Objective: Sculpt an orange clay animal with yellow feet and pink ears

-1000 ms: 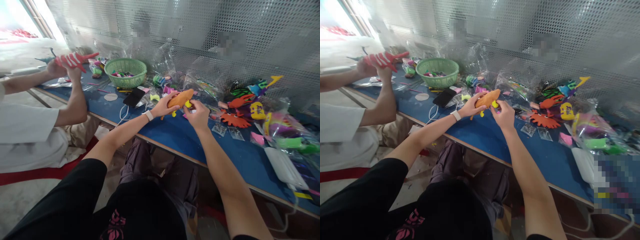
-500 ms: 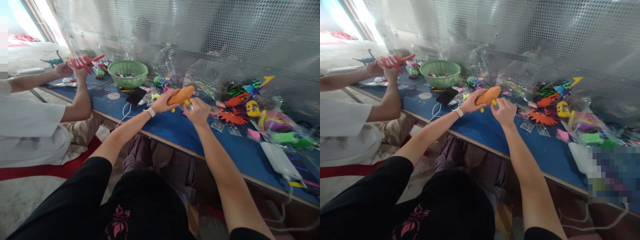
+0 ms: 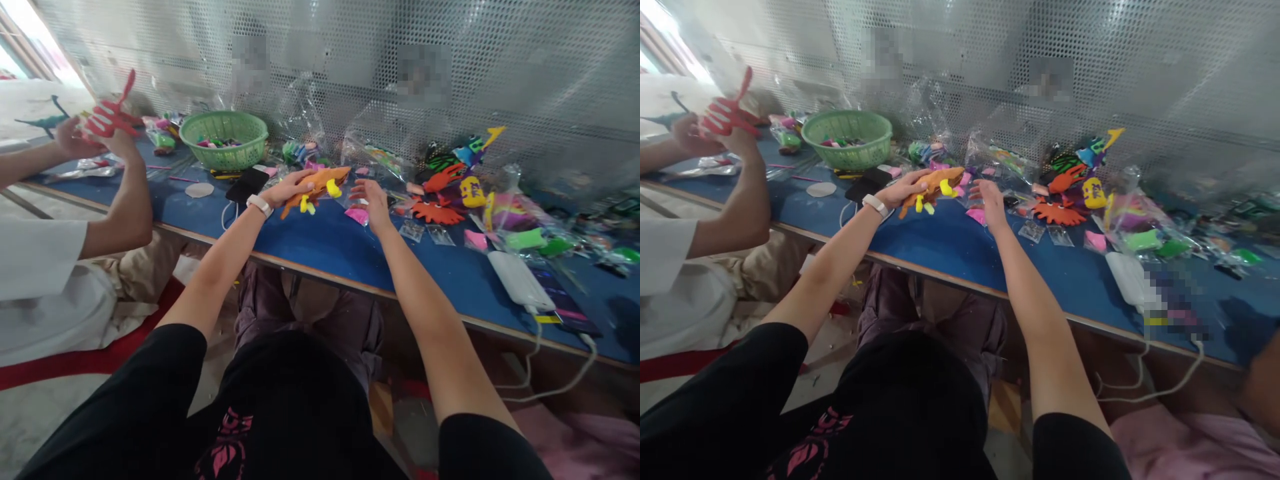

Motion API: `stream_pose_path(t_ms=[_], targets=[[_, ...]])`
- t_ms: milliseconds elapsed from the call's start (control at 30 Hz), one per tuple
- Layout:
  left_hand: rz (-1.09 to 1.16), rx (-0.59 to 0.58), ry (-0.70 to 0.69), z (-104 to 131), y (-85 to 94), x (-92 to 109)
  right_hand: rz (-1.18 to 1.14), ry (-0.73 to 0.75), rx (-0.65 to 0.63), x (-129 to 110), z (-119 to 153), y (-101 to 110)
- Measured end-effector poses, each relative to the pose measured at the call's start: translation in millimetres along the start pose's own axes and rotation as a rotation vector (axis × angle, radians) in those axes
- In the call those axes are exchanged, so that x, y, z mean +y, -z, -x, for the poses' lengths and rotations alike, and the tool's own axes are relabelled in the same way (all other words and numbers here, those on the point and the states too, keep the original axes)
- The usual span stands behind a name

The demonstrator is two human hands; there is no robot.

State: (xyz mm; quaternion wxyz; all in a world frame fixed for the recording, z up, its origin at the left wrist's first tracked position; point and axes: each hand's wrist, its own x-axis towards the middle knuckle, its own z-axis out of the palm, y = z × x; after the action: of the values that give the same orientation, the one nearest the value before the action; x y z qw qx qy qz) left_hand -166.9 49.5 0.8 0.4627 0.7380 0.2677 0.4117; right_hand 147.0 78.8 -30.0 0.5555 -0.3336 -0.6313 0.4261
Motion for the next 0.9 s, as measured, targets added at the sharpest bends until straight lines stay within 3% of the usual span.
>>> stream_pose_path(t_ms=[67, 200, 333, 567, 733, 900], targets=[[-0.06, 0.004, -0.009, 1.4, -0.1, -0.9, -0.051, -0.013, -0.052, -2.4, 1.7, -1.4], [-0.461, 0.133, -0.155, -1.5, -3.2, -7.8, -0.115, -0.056, -0.178, -8.1, 6.3, -2.4], [-0.692, 0.086, -0.172, -4.3, -5.7, -15.5, -0.074, -0.077, -0.233, -8.7, 11.8, -4.8], [-0.772, 0.042, -0.14, -2.0, -7.5, -16.9, 0.002, -0.139, -0.26, -1.7, 15.2, -9.9], [-0.777, 0.031, -0.16, 0.7, -5.8, -15.6, -0.035, -0.283, -0.261, -6.8, 13.5, -4.7], [-0.864, 0.066, -0.168, 24.2, -18.6, 8.5, -0.071, -0.403, -0.245, -15.1, 16.5, -4.6]])
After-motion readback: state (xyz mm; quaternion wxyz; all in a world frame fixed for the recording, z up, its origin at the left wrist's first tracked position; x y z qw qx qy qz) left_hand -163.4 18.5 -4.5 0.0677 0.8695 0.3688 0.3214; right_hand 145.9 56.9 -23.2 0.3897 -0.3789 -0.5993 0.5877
